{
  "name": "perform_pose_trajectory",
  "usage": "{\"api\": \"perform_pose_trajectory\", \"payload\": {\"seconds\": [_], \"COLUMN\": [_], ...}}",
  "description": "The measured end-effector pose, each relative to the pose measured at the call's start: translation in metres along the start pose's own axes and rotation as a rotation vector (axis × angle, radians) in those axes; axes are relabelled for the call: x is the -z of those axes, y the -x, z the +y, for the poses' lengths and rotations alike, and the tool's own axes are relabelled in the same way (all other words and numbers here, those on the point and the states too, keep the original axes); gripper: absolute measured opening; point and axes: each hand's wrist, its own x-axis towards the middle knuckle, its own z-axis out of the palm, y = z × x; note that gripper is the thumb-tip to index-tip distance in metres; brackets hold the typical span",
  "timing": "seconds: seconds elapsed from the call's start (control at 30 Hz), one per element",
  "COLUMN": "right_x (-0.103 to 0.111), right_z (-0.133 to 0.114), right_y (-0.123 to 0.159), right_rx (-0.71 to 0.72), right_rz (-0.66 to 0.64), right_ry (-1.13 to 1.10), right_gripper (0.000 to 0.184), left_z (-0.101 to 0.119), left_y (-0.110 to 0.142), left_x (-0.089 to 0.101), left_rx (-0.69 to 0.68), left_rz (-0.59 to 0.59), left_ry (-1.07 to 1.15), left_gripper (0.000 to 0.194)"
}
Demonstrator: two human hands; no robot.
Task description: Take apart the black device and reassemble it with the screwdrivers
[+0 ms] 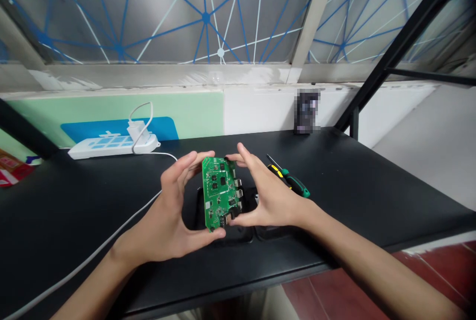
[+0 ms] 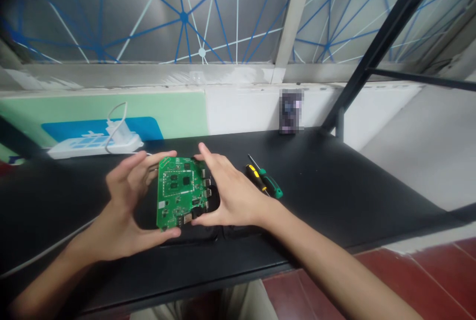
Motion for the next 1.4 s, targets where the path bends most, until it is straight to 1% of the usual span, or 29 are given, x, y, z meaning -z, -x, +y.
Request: {"api": "perform_pose_trajectory", "payload": {"seconds": [0.1,0.23,0.3,0.43,0.53,0.6,0.67,0.8,0.87,0.93,1.07,1.23,1.4], "right_x": [0.003,0.007,0.008,0.006,0.004,0.006,0.011,0.023,0.026,0.028,0.029,0.033,0.033], "right_z": [-0.002,-0.006,-0.007,-0.006,-0.006,-0.006,-0.007,-0.005,-0.002,0.000,0.003,0.005,0.004], "right_y": [0.000,0.000,0.000,0.000,0.000,0.001,0.001,0.003,0.003,0.003,0.003,0.004,0.004], "right_rx": [-0.013,-0.006,0.005,0.028,0.033,0.028,0.022,0.017,-0.009,-0.043,-0.050,-0.063,-0.089], "right_rz": [-0.046,-0.100,-0.099,-0.067,-0.054,-0.066,-0.096,-0.111,-0.111,-0.130,-0.158,-0.189,-0.193], "right_ry": [0.077,0.173,0.222,0.295,0.320,0.302,0.229,0.022,-0.010,-0.003,0.033,0.049,0.032], "right_gripper": [0.134,0.131,0.131,0.131,0.129,0.126,0.122,0.098,0.090,0.086,0.086,0.098,0.096], "left_z": [-0.003,-0.005,-0.006,-0.011,-0.013,-0.012,-0.011,-0.009,-0.010,-0.010,-0.009,-0.008,-0.008], "left_y": [0.000,-0.001,-0.001,-0.001,-0.001,-0.001,0.000,0.000,0.000,0.000,-0.001,-0.002,0.001], "left_x": [0.003,0.007,0.009,0.013,0.014,0.015,0.015,0.014,0.015,0.016,0.016,0.015,0.015], "left_rx": [-0.001,-0.046,-0.064,-0.045,-0.049,-0.045,-0.034,-0.032,-0.042,-0.047,-0.051,-0.033,0.020], "left_rz": [-0.044,-0.099,-0.122,-0.146,-0.147,-0.137,-0.115,-0.092,-0.100,-0.107,-0.109,-0.114,-0.122], "left_ry": [-0.085,-0.231,-0.306,-0.465,-0.519,-0.505,-0.457,-0.373,-0.350,-0.329,-0.305,-0.282,-0.197], "left_gripper": [0.110,0.107,0.106,0.100,0.097,0.096,0.096,0.099,0.099,0.097,0.092,0.091,0.092]}}
